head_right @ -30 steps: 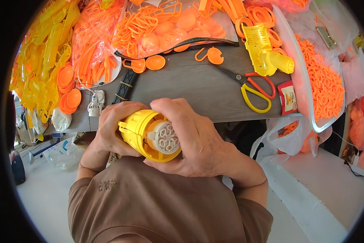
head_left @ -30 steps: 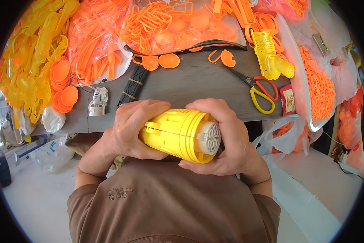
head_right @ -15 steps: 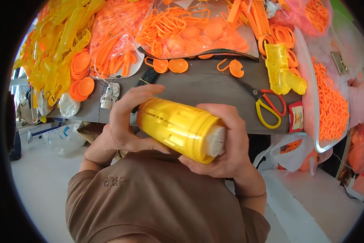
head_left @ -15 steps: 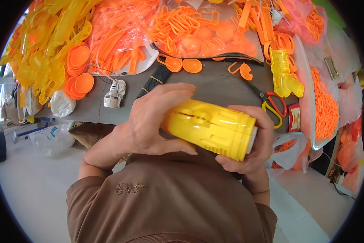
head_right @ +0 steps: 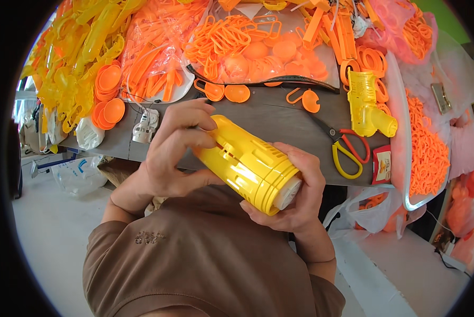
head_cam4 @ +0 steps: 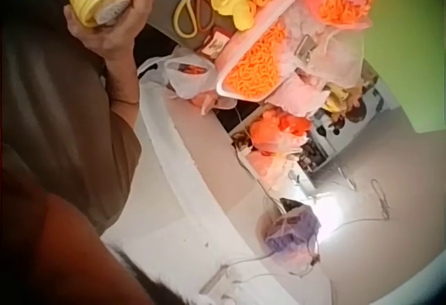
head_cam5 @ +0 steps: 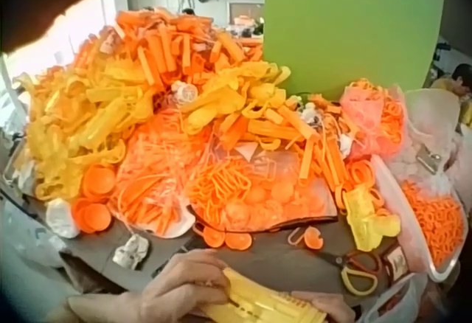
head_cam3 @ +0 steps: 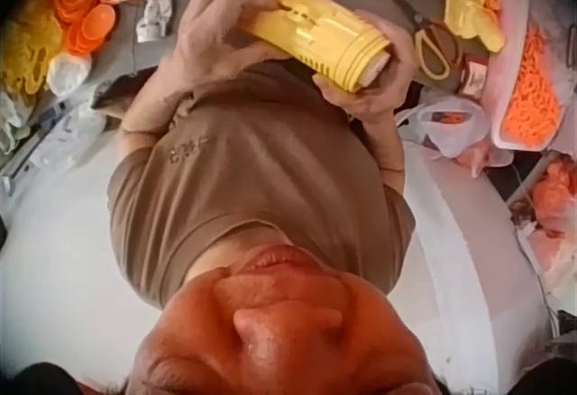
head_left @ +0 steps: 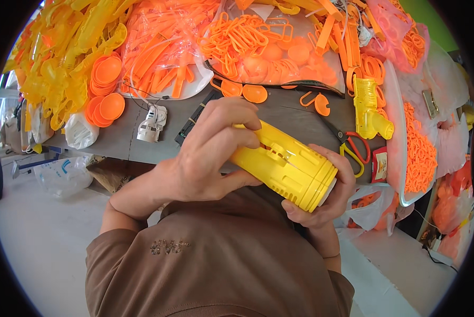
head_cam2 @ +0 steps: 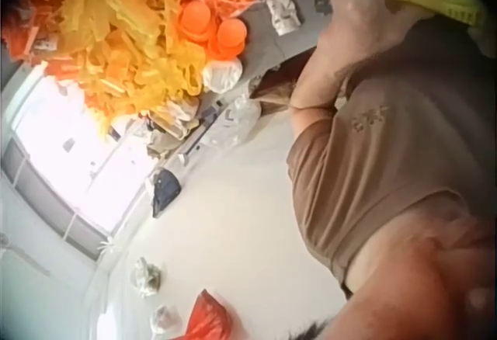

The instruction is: Assembling plastic toy components into finished toy guns at a factory workbench.

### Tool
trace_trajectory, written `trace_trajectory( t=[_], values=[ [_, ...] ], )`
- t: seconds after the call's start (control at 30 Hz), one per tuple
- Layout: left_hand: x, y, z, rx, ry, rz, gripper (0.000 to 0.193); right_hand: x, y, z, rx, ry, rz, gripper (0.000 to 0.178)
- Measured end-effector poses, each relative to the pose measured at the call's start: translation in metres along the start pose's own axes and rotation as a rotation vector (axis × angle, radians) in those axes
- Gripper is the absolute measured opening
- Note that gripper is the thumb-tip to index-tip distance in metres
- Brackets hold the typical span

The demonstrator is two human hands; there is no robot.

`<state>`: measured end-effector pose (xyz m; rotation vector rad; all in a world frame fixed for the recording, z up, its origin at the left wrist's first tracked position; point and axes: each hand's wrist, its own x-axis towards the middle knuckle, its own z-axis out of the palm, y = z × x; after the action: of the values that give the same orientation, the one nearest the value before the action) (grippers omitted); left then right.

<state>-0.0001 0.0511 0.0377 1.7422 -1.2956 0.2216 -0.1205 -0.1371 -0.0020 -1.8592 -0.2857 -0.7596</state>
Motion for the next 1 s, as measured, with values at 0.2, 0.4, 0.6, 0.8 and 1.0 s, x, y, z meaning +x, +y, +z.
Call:
trace_trajectory(
  t=[0.2, 0.4, 0.6, 0.8, 1.0],
  values=[
    [0.003, -0.017, -0.001, -0.237, -0.189, -0.010, 0.060, 0.000, 0.006, -0.002, 0.060, -0.013, -0.013, 0.089],
    [-0.008, -0.023, 0.028, -0.367, 0.180, -0.086, 0.061, -0.003, 0.003, 0.003, 0.106, 0.048, 0.006, 0.091],
    [-0.007, -0.018, 0.027, -0.443, 0.192, -0.276, 0.060, -0.003, -0.006, 0.007, 0.064, -0.009, 0.035, 0.090],
    [-0.003, -0.023, 0.031, -0.469, 0.227, -0.221, 0.043, -0.005, -0.007, 0.010, 0.044, 0.010, 0.046, 0.090],
    [-0.005, -0.028, 0.034, -0.453, 0.329, -0.029, 0.045, -0.001, -0.001, 0.013, 0.033, 0.004, -0.105, 0.088]
  ],
)
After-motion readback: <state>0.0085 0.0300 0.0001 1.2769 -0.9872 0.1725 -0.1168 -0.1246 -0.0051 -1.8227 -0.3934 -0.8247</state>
